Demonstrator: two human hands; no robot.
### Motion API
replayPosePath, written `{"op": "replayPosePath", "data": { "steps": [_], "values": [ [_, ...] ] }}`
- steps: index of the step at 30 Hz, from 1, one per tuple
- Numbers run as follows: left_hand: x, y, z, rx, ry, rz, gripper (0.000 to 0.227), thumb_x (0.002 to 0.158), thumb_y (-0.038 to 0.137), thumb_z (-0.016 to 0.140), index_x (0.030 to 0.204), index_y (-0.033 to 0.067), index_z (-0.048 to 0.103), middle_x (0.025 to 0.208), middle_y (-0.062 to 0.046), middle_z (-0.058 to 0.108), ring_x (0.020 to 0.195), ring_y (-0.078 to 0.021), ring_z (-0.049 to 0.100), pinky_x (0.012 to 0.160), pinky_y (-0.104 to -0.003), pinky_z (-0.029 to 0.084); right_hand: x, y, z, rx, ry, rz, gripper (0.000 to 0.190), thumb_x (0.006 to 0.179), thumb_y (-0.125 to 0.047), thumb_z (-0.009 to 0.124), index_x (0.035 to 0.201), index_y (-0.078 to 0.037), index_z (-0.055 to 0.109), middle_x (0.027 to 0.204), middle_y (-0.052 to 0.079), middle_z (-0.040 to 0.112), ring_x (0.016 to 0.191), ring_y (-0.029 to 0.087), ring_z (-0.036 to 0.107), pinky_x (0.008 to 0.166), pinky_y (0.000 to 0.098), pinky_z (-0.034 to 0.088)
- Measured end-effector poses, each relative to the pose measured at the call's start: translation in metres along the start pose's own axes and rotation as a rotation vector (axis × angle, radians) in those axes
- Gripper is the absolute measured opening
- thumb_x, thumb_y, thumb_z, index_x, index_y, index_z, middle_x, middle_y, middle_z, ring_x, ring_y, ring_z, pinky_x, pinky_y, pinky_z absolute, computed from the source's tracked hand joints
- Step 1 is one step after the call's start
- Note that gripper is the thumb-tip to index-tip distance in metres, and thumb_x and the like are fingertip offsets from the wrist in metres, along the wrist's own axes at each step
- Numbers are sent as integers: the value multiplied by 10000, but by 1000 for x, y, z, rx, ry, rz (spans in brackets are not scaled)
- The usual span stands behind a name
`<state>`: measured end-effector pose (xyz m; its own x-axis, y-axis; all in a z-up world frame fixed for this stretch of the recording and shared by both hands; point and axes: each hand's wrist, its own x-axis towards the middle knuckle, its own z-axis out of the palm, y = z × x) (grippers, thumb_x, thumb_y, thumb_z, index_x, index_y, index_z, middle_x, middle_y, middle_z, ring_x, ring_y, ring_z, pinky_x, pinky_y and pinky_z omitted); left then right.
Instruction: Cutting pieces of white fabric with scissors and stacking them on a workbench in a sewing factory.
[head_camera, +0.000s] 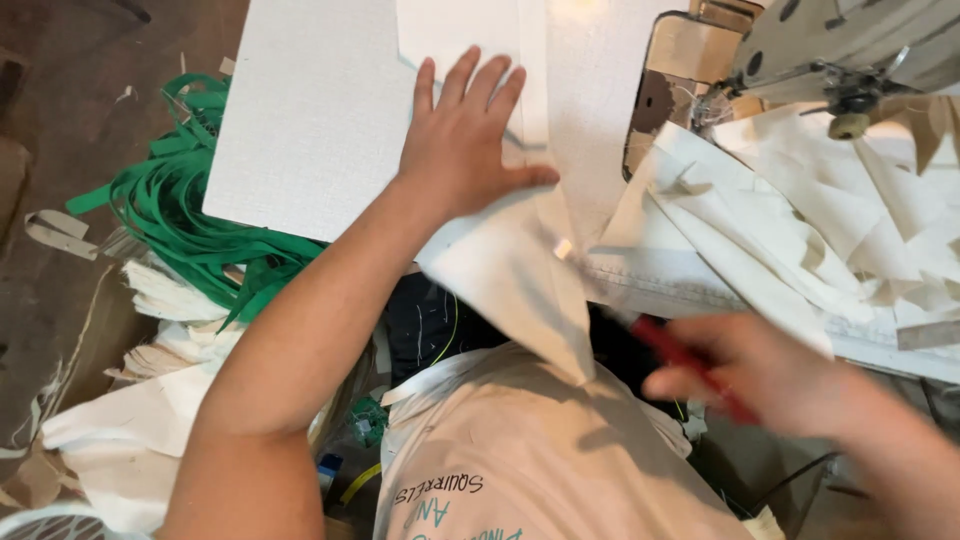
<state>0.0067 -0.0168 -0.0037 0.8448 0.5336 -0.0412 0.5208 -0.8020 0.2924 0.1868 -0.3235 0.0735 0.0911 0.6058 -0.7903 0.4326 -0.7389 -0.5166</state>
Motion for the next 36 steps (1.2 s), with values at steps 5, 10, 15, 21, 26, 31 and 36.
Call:
{"op": "replayPosePath", "data": {
  "steps": [5, 10, 15, 21, 26, 31, 36],
  "values": [
    [20, -9, -1, 27, 151, -48, 777, 1043, 677, 509, 1563, 102, 470, 1478, -123, 539, 1359, -367, 415, 1092, -582, 286, -9, 45, 13, 419, 5, 203, 280, 949, -183, 820, 907, 54, 676, 616, 77, 398, 433, 208, 423, 396, 328, 293],
    [-40, -41, -16, 46, 354, 111, 370, 887, -41, 621, 1178, 97, 804, 1020, -79, 697, 964, -329, 593, 839, -491, 430, -41, 111, -37, 231, 417, 233, 436, 983, -288, 776, 740, 47, 639, 544, 233, 649, 456, 326, 588, 503, 417, 436],
    [-162, 21, -30, 106, -124, 385, 141, 723, 117, 630, 830, 120, 721, 891, -106, 691, 821, -371, 647, 729, -539, 516, -80, 157, -53, -361, 224, 371, 447, 732, -493, 1031, 663, -142, 764, 560, 33, 693, 550, 168, 650, 624, 282, 525],
    [-148, 49, -53, -17, -499, 326, 577, 1028, 672, 546, 1109, 145, 768, 1198, -121, 696, 1118, -307, 623, 999, -536, 500, -36, 75, -55, -501, -156, 46, 419, 795, -543, 1030, 747, -224, 763, 606, -45, 705, 578, 105, 652, 577, 272, 545],
    [-82, -8, 5, 163, 186, 313, 892, 915, 751, 643, 1520, 105, 532, 1520, -93, 578, 1430, -351, 473, 1132, -555, 321, 9, -25, -57, -609, -182, 87, 490, 909, -622, 752, 757, -170, 639, 770, -45, 626, 677, 119, 595, 658, 274, 505],
    [-65, -28, 10, 13, 125, 457, 1043, 902, 812, 619, 1626, 92, 405, 1590, -96, 515, 1519, -359, 374, 1229, -644, 193, 34, -70, -67, -574, -249, 40, 518, 890, -616, 706, 786, -110, 678, 889, -33, 583, 753, 136, 606, 780, 268, 518],
    [-62, -32, 11, -36, 211, 515, 1105, 889, 815, 704, 1660, 112, 339, 1545, -78, 587, 1500, -346, 444, 1230, -645, 242, 52, -93, -61, -651, -232, 134, 521, 909, -583, 799, 793, -112, 608, 792, 3, 563, 681, 168, 533, 654, 308, 434]
  ]
}}
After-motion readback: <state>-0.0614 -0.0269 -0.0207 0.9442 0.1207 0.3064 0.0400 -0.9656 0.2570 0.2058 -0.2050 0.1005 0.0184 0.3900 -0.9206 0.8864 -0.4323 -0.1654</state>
